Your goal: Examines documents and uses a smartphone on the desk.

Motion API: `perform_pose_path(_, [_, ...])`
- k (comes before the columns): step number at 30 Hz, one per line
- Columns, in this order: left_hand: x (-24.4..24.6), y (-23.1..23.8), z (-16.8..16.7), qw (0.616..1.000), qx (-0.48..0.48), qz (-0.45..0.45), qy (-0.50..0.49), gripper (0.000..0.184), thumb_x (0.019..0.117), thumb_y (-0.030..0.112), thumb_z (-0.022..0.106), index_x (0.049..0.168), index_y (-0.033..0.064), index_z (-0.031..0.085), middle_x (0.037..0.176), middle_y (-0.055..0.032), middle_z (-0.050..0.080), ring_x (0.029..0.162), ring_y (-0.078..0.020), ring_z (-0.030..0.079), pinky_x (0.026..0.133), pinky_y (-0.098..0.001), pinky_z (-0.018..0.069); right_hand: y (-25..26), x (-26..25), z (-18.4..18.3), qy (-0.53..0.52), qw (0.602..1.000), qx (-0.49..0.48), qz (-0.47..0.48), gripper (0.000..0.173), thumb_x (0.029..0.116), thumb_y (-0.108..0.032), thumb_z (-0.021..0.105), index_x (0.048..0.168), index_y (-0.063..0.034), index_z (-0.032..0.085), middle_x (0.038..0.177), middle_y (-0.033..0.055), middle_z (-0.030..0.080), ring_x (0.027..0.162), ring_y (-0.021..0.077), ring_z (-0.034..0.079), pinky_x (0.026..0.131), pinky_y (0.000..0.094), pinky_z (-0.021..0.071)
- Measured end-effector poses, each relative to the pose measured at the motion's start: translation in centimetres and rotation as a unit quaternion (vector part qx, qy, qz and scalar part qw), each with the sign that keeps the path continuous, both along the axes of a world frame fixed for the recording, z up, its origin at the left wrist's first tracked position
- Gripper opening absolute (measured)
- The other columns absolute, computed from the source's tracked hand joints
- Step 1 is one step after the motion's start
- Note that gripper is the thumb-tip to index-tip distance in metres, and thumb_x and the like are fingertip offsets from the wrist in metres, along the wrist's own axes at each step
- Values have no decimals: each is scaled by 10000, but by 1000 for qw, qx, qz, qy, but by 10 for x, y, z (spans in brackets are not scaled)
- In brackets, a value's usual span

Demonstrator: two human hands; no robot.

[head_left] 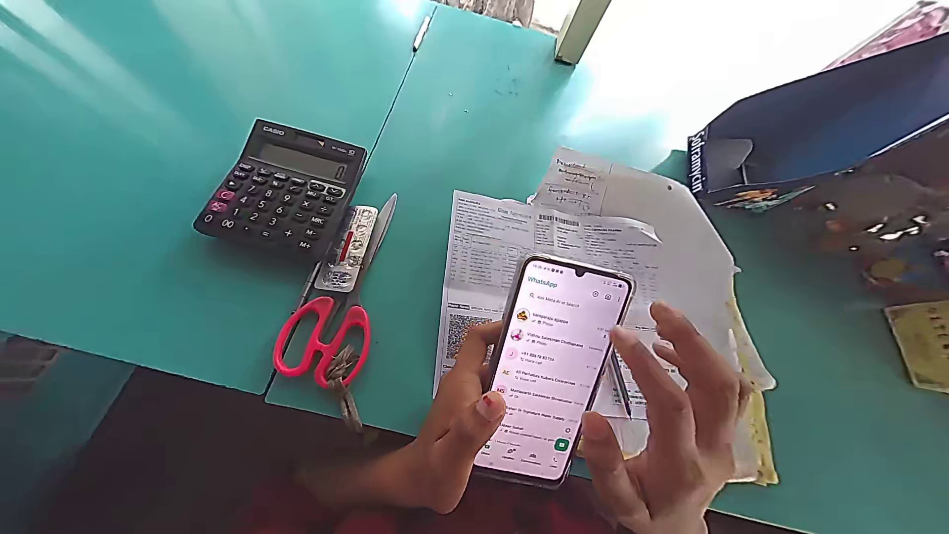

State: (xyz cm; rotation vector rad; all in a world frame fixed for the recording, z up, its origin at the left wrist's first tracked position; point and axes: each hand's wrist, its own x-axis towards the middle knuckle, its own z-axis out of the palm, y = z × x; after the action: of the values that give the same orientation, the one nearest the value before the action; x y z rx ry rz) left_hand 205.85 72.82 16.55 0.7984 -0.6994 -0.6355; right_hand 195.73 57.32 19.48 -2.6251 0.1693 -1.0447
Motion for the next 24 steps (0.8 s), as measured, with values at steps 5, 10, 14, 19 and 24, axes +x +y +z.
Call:
perform_pose_path(5, [0, 0, 0, 1000, 5, 12, -15, 695, 1049, 550, 390, 1468, 6, 279, 1309, 45, 613, 1188, -20, 618, 1020, -270, 539, 5, 9, 0, 12, 999, -45, -16, 474, 1059, -545, 361, 1406, -292, 562, 1594, 16, 357, 1514, 156, 208, 1207, 356, 103])
perform_pose_path(10, [0, 0, 1, 1000, -1, 4, 4, 700, 1048, 549, 401, 1461, -3, 277, 1309, 26, 614, 1191, -40, 623, 1024, -292, 544, 3, 2, 2, -35, 999, -6, 5, 474, 1052, -553, 376, 1395, -280, 555, 1550, -76, 412, 1493, 110, 270, 1214, 335, 176])
perform_pose_path(14, [0, 1, 0, 1000, 0, 2, 12, 702, 1038, 565, 408, 1478, 30, 292, 1317, 39, 622, 1201, -42, 622, 1026, -300, 544, -3, -11, 9, -114, 993, 1, 29, 466, 1055, -531, 376, 1471, -348, 482, 1508, -212, 453, 1420, 20, 396, 1155, 250, 327])
perform_pose_path(19, [0, 1, 1, 1000, 1, 5, 14, 690, 1037, 561, 410, 1474, 39, 299, 1309, 49, 630, 1200, -41, 624, 1030, -298, 542, -6, -24, 0, -85, 996, -30, 28, 399, 1075, -472, 350, 1321, -285, 601, 1445, -182, 499, 1423, 33, 387, 1191, 283, 286])
perform_pose_path(24, [0, 1, 0, 1000, 13, 21, 2, 668, 1038, 567, 397, 1474, 66, 331, 1322, 73, 616, 1212, -10, 599, 1040, -271, 516, 1, -34, -6, -71, 994, -73, 43, 382, 1085, -415, 325, 1096, -228, 658, 1324, -141, 573, 1364, 37, 428, 1202, 314, 236])
